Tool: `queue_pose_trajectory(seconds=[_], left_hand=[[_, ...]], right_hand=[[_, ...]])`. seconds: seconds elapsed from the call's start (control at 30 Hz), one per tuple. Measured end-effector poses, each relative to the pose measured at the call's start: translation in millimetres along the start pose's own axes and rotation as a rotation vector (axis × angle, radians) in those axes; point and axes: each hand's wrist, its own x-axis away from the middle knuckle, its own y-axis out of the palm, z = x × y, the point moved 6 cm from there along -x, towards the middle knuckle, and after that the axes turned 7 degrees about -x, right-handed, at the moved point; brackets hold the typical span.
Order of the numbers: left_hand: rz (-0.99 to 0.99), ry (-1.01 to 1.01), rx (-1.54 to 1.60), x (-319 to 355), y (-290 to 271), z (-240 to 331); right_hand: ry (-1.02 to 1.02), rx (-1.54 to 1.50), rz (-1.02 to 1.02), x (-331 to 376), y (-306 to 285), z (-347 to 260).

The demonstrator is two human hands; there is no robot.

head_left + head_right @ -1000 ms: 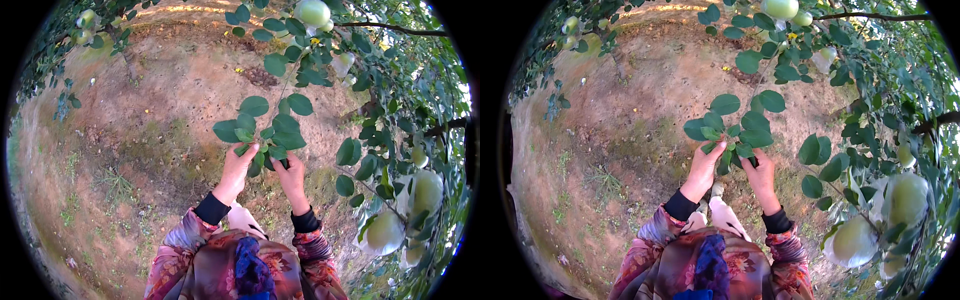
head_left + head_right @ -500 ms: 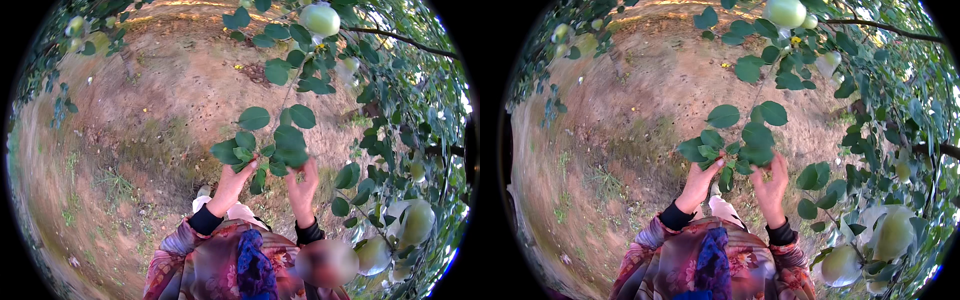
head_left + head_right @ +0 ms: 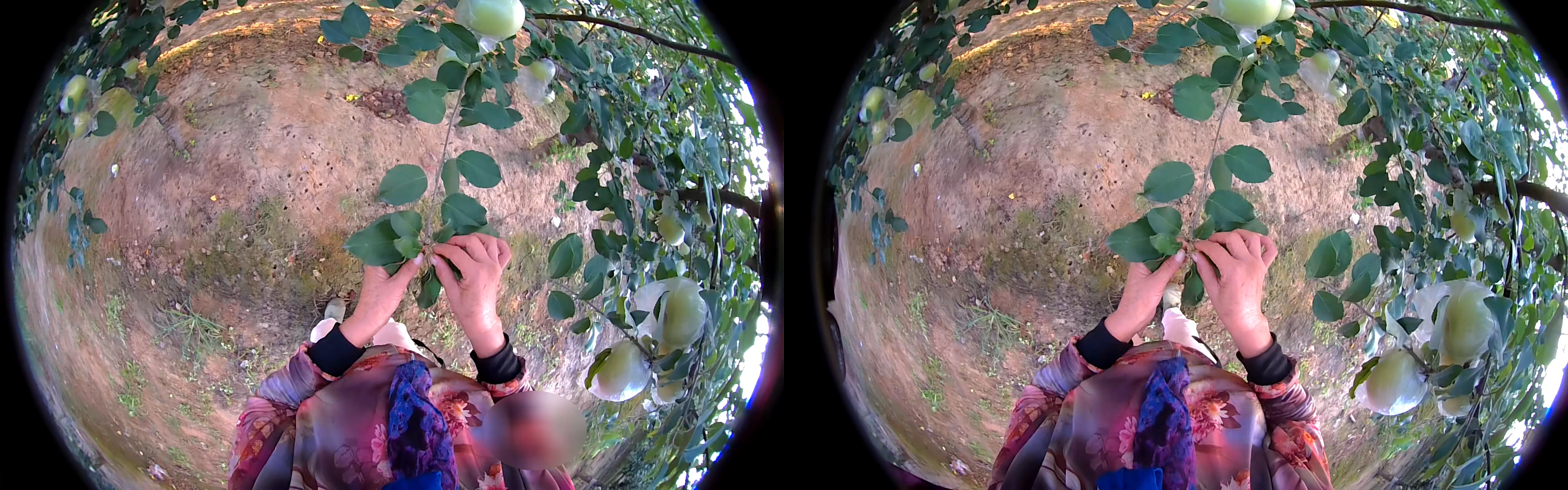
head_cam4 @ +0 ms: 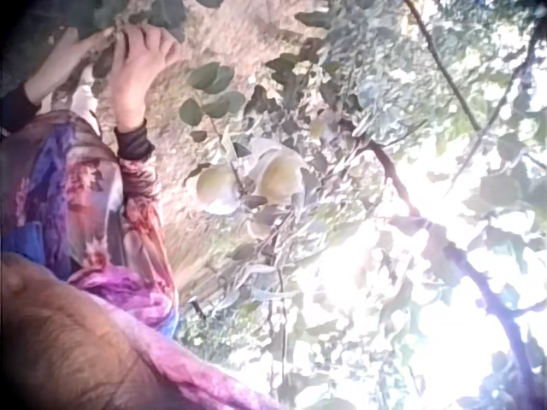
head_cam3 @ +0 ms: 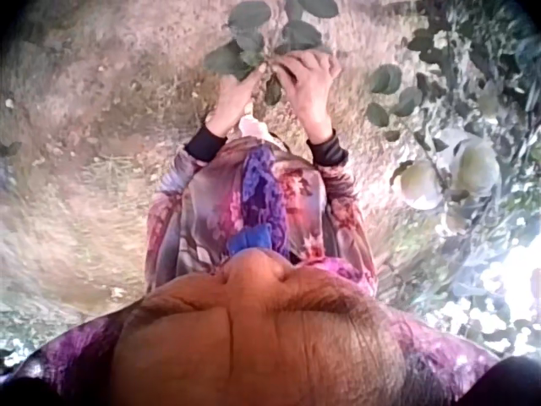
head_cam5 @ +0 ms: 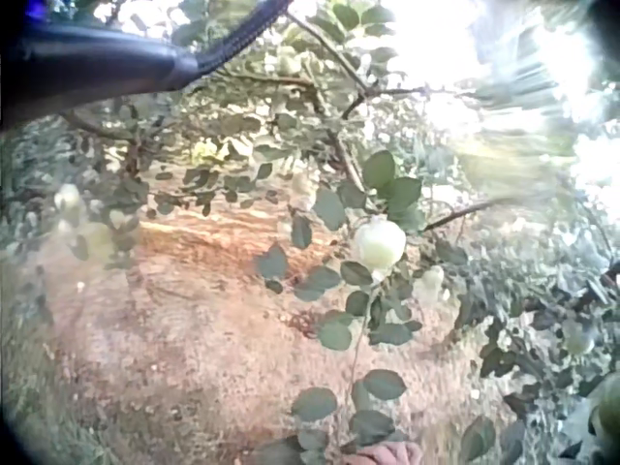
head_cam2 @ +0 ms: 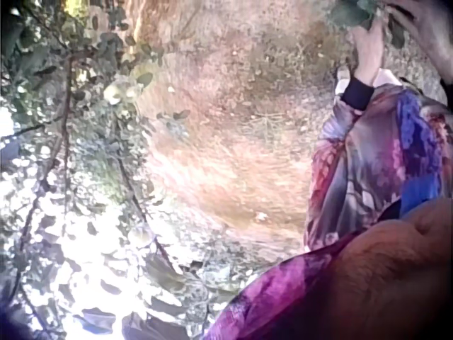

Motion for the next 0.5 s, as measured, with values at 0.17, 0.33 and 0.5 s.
queue_pose_trajectory(seconds=[0.17, 0.33, 0.5], left_hand=[[-0.040, 0.033, -0.005, 1.1, 0.2, 8.0], [-0.044, -0.008, 0.033, 2.8, 0.8, 0.3], [-0.086, 0.018, -0.029, 3.9, 6.9, 12.2]], right_hand=[[0.170, -0.216, 0.019, 9.8, 6.8, 17.4], [0.243, -0.270, 0.042, 12.2, -0.2, 18.0], [0.181, -0.156, 0.051, 7.0, -1.0, 9.6]])
